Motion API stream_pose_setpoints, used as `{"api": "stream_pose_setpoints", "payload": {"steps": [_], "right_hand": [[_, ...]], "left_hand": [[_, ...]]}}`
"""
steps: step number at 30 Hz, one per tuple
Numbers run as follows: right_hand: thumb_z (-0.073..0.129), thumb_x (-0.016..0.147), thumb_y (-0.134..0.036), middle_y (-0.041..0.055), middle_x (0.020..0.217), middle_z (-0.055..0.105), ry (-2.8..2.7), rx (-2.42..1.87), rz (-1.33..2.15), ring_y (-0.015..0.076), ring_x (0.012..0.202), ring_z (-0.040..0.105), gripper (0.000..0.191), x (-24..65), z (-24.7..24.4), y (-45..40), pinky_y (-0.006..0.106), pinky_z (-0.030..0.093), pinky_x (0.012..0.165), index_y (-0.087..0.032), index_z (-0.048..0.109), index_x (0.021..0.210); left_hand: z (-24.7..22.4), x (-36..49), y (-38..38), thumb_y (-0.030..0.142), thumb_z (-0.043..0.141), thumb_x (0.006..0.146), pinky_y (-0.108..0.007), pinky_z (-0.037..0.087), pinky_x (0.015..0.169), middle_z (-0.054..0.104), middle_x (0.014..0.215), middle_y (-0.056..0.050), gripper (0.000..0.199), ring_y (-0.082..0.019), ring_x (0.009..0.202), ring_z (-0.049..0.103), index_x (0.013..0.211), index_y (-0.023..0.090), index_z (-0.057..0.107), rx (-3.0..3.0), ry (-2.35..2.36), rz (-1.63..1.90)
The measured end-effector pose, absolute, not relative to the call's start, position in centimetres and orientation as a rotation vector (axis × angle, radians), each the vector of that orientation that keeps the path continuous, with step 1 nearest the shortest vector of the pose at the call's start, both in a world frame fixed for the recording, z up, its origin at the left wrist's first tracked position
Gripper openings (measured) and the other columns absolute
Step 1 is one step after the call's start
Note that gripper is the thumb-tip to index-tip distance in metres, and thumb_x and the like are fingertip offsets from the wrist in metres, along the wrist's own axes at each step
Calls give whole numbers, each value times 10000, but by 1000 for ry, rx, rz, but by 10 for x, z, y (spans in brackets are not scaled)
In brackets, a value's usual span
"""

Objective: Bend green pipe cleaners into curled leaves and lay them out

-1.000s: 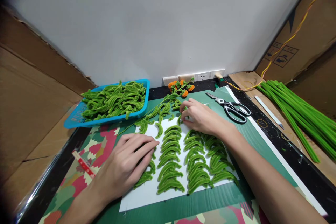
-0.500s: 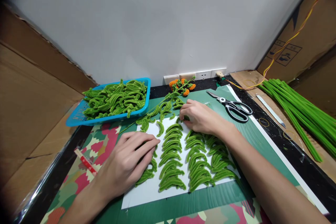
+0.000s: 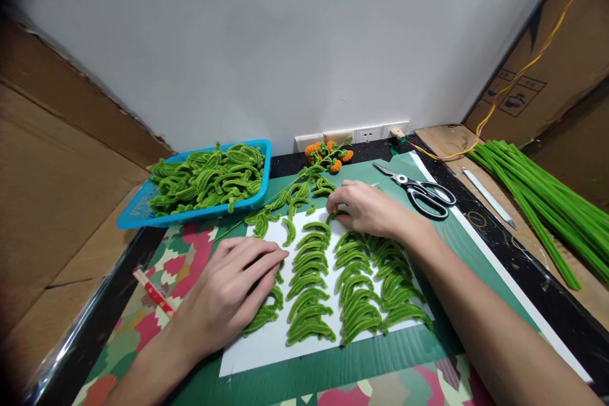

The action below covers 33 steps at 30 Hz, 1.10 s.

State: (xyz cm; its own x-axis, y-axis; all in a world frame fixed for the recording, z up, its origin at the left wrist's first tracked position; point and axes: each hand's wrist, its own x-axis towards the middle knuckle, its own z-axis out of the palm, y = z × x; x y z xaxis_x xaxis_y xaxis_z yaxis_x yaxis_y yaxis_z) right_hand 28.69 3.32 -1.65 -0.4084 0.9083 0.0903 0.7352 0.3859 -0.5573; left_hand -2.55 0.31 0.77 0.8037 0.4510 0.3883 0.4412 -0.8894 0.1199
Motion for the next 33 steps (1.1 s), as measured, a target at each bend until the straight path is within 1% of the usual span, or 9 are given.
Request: {"api": "stream_pose_setpoints", "payload": {"steps": [3, 7, 12, 18, 23, 25, 28, 31, 33], "right_hand": [[775, 898, -102, 72, 1052, 776, -2260, -1446, 634, 259, 988, 694, 201, 294, -16, 30, 355, 526, 877, -235, 843, 1033], [799, 913, -149, 74, 1049, 793, -2279, -1428, 595, 276, 989, 704, 143, 296, -19, 29, 384, 542, 885, -233, 836, 1023], [744, 952, -86, 78, 1093, 811, -2362, -1339, 539, 283, 1030, 705, 237, 286, -24, 33, 419, 524, 964, -225, 835, 1122], [658, 1001, -65, 80, 1084, 795, -2381, -1286, 516, 257, 1003, 726, 292, 275, -28, 35, 363, 546, 882, -242, 847, 1135], [647, 1018, -75, 92, 1114, 799, -2363, -1302, 520, 257, 1020, 735, 269, 277, -26, 34, 362, 550, 898, -217, 842, 1137], [638, 1017, -73, 98, 1118, 798, -2355, -1323, 512, 264, 1022, 732, 268, 281, -24, 34, 370, 545, 904, -208, 842, 1126], [625, 1009, -65, 98, 1097, 795, -2346, -1352, 506, 257, 988, 730, 277, 286, -21, 33, 356, 542, 863, -203, 841, 1115], [641, 992, -67, 83, 1065, 796, -2347, -1370, 505, 245, 948, 737, 265, 290, -17, 31, 332, 540, 821, -213, 842, 1083], [666, 976, -75, 69, 1050, 801, -2339, -1389, 541, 237, 928, 746, 242, 292, -14, 28, 323, 544, 821, -221, 845, 1048]], "left_hand": [[6, -25, 3, 47, 548, 1073, -401, 458, 967, 773, 1121, -108, 232, -255, 1012, 685, 1209, 133, 714, 2963, 730, 648], [5, -24, 2, 52, 545, 1078, -407, 458, 976, 772, 1159, -121, 235, -264, 1055, 692, 1224, 128, 712, 2958, 712, 630], [7, -23, 1, 66, 524, 1087, -407, 464, 971, 775, 1146, -116, 237, -261, 1054, 702, 1214, 127, 715, 2955, 697, 608], [6, -22, 1, 81, 508, 1103, -405, 461, 964, 779, 1137, -108, 236, -261, 1044, 696, 1219, 132, 708, 2986, 679, 611], [6, -23, 2, 71, 523, 1096, -411, 458, 965, 779, 1138, -117, 227, -262, 1049, 694, 1215, 114, 711, 2988, 661, 612], [6, -22, 2, 64, 534, 1088, -415, 458, 968, 778, 1149, -121, 225, -265, 1058, 692, 1217, 111, 713, 2987, 666, 615], [7, -22, 2, 67, 532, 1088, -415, 462, 964, 778, 1138, -119, 224, -265, 1048, 691, 1207, 115, 715, 2985, 675, 623], [7, -23, 1, 77, 515, 1096, -410, 473, 941, 780, 1117, -110, 227, -259, 1022, 693, 1187, 127, 717, 2977, 690, 631], [7, -23, 1, 79, 509, 1097, -411, 477, 936, 781, 1110, -103, 231, -258, 1025, 697, 1185, 137, 714, 2970, 703, 628]]}}
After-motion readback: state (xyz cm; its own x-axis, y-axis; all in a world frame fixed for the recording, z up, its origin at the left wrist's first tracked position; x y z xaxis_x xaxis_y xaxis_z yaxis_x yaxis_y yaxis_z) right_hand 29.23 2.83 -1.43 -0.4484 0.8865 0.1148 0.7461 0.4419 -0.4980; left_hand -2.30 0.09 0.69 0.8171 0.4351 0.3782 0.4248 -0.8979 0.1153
